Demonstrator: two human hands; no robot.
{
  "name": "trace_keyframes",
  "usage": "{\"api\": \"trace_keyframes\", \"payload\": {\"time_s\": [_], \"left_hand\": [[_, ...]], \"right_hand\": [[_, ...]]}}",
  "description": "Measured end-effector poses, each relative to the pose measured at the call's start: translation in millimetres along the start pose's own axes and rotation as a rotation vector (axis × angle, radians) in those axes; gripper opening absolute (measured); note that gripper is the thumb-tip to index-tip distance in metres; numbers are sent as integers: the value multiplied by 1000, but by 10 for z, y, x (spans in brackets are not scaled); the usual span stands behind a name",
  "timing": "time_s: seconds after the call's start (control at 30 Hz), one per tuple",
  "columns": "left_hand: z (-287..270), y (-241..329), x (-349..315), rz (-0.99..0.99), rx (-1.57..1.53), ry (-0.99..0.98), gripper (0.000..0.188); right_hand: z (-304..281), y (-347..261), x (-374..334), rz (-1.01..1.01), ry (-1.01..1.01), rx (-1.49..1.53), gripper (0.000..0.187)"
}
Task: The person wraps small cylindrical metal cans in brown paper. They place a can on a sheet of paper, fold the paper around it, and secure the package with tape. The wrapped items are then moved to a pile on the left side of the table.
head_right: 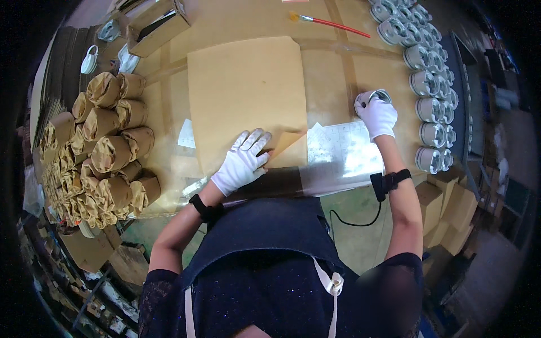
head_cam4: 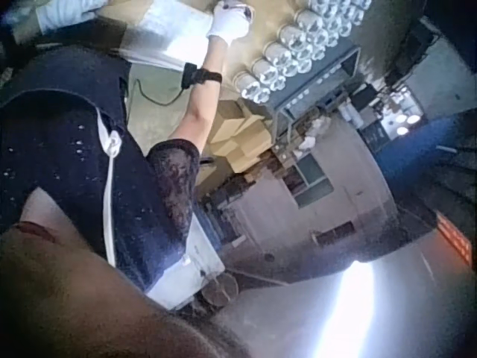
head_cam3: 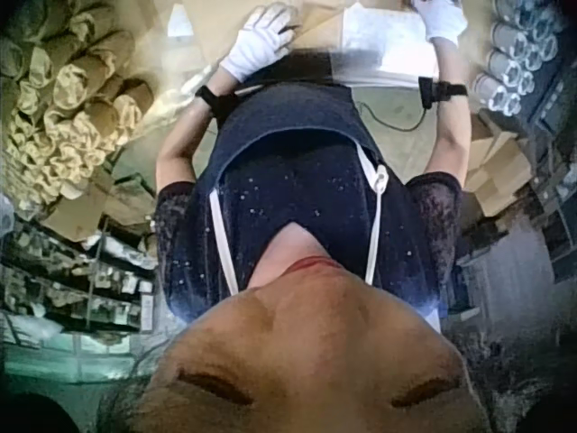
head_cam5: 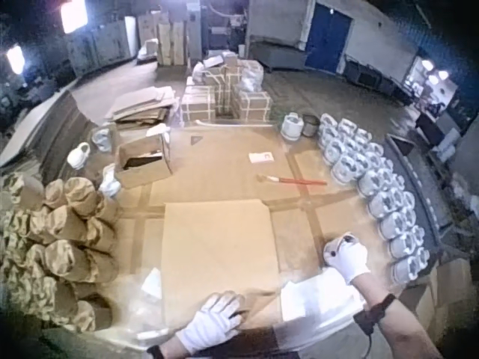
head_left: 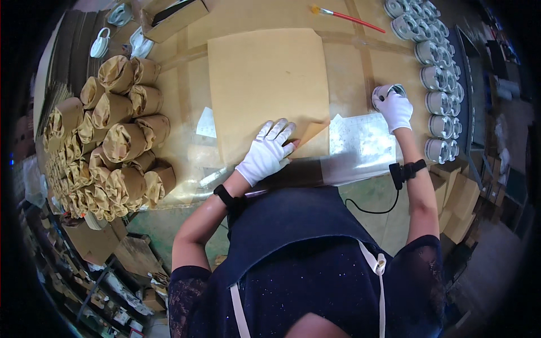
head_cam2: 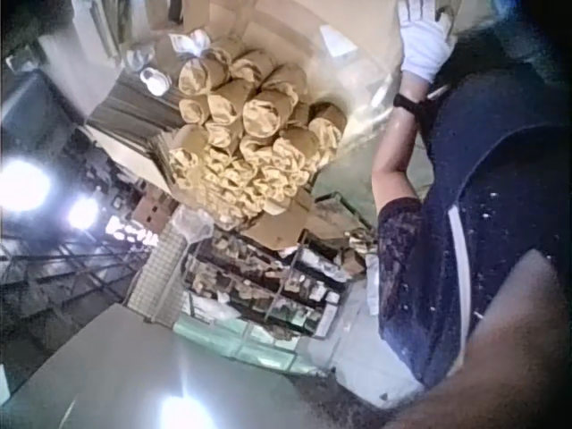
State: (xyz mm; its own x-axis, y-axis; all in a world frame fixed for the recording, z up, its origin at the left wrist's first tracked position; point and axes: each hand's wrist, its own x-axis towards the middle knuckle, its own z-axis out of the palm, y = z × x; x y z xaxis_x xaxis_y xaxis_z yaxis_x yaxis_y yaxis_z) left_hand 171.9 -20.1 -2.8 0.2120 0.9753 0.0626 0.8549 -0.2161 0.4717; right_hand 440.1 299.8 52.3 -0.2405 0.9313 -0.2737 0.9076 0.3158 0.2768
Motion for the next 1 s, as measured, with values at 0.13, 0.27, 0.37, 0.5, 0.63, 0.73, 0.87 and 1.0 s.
{"api": "trace_keyframes", "payload": {"time_s": [0.13,0.27,0.37,0.5,0.63,0.73,0.87,1.0], "left_hand": [[143,127,131,2,78,109,32],[114,235,109,24,95,85,27],[146,14,-273,7,46,151,33],[-177,31,-459,-199,-1,255,28],[-665,-452,249,-71,292,532,27],[-866,-868,806,-409,135,228,16],[-1060,-1283,1285,-325,194,285,36],[-900,-956,989,62,279,312,61]], "right_hand": [[72,-69,111,-216,-48,532,65],[-342,-1000,-271,-322,-571,1159,57],[-349,-1639,-548,-422,-889,1410,44],[-198,-2072,-748,-268,-965,1396,51],[-998,-1996,-648,-470,-347,320,60],[-1207,-2016,-606,-779,349,137,63],[-531,-2250,-77,-1028,646,233,75],[-645,-2029,44,-1038,-154,438,90]]}}
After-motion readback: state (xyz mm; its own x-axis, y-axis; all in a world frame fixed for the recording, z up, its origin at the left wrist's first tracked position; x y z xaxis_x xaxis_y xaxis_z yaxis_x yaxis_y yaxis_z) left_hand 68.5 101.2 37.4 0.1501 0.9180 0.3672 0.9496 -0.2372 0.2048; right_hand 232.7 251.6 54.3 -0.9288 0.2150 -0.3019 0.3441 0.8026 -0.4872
